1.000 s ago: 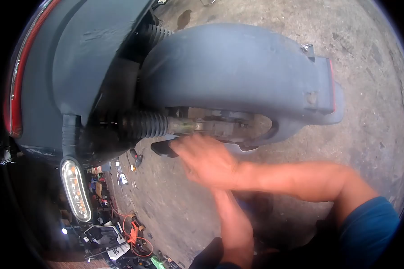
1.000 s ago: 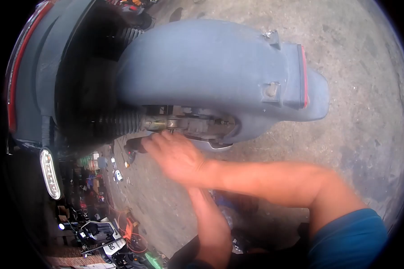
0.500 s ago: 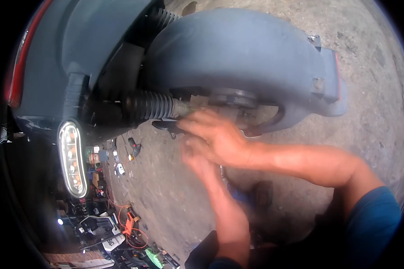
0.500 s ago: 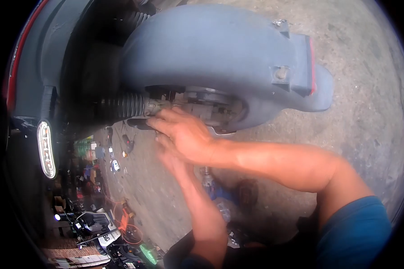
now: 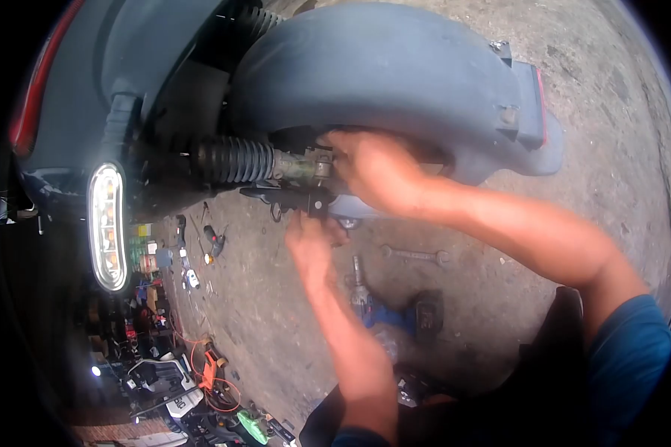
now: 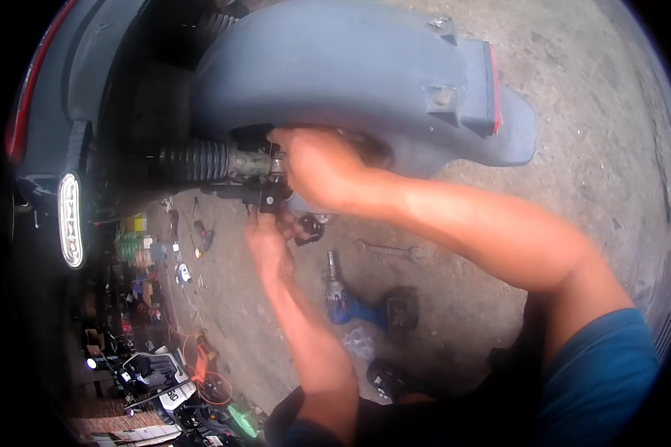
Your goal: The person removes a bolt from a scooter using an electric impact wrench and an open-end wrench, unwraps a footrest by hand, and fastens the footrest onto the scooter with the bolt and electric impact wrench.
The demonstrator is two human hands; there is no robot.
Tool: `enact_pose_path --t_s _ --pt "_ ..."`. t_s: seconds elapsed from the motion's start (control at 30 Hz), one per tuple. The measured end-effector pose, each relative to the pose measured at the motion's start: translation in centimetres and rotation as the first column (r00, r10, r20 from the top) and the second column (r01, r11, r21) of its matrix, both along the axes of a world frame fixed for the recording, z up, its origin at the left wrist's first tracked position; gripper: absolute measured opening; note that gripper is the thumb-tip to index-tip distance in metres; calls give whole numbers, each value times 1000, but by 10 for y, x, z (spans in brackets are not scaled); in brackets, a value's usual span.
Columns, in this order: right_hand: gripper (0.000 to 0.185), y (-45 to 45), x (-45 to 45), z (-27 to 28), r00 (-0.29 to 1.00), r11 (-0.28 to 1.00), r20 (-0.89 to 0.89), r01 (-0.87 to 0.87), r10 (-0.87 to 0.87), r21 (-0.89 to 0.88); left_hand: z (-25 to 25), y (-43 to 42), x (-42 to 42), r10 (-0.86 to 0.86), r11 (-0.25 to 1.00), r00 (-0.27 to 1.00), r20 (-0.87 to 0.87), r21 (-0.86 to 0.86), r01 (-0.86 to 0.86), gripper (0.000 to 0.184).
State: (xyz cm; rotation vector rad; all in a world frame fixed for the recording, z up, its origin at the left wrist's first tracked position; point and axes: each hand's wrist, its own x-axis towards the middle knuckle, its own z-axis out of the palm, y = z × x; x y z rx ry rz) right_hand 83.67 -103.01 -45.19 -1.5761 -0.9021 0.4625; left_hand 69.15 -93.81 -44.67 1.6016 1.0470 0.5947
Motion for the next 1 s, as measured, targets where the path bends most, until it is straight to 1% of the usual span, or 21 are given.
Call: enact_pose_path --t_s 0.07,0.17,0.23,0.33,0.37,0.4,0.43,0.5,0.6,0.63,0.73,0.77,0.8,0.83,0.87,0.97,1.0 --pt "37 -2 10 21 986 985 89 -127 138 -118 1 1 -1 -30 999 1000 5 -16 30 29" --pt "36 24 10 25 977 967 60 -210 203 144 1 2 -4 -63 998 998 23 -8 64 27" --pt "37 41 16 35 950 947 -26 -306 310 101 -2 1 -4 -53 999 998 17 2 53 26" --pt "41 68 16 46 875 899 -206 -428 438 92 -3 -6 -4 -44 990 998 -49 134 50 24" --pt "43 74 13 47 839 881 -274 -462 471 100 -3 -6 -5 -52 976 993 -106 207 73 24" --pt "53 73 12 51 825 873 -291 -476 484 102 -3 -6 -5 -62 955 986 -156 277 104 24" --pt "55 77 9 47 823 871 -287 -453 491 190 -4 -6 -4 -67 930 976 -207 341 137 24" --pt "58 88 4 36 823 842 -264 -398 503 364 -4 -5 -2 -55 957 988 -141 275 93 25" --pt "64 94 -2 27 914 885 -173 -285 366 368 -3 -3 -7 -54 992 997 -63 108 60 27" --pt "64 95 0 26 899 883 -197 -307 391 354 -2 1 -4 -54 997 998 -21 47 55 27" --pt "65 88 0 27 833 861 -279 -383 478 334 13 -2 -3 -82 997 985 -149 -4 82 29" --pt "65 85 -5 29 861 880 -262 -348 436 323 10 0 -8 -95 964 974 -205 226 142 29" --pt "66 84 -6 32 889 894 -231 -313 395 321 8 4 -5 -90 869 963 -252 453 200 30" --pt "66 85 -8 31 912 908 -215 -274 350 318 5 6 -5 -70 722 949 -307 641 260 31" --pt "69 89 -6 26 910 908 -209 -288 359 304 2 5 -6 -68 801 940 -334 543 251 34" --pt "72 80 -8 37 924 924 -192 -277 332 262 -17 12 -6 -37 709 946 -321 659 251 31" --pt "74 79 -9 37 893 892 -222 -308 391 331 -16 12 -5 -67 873 974 -215 461 161 29"
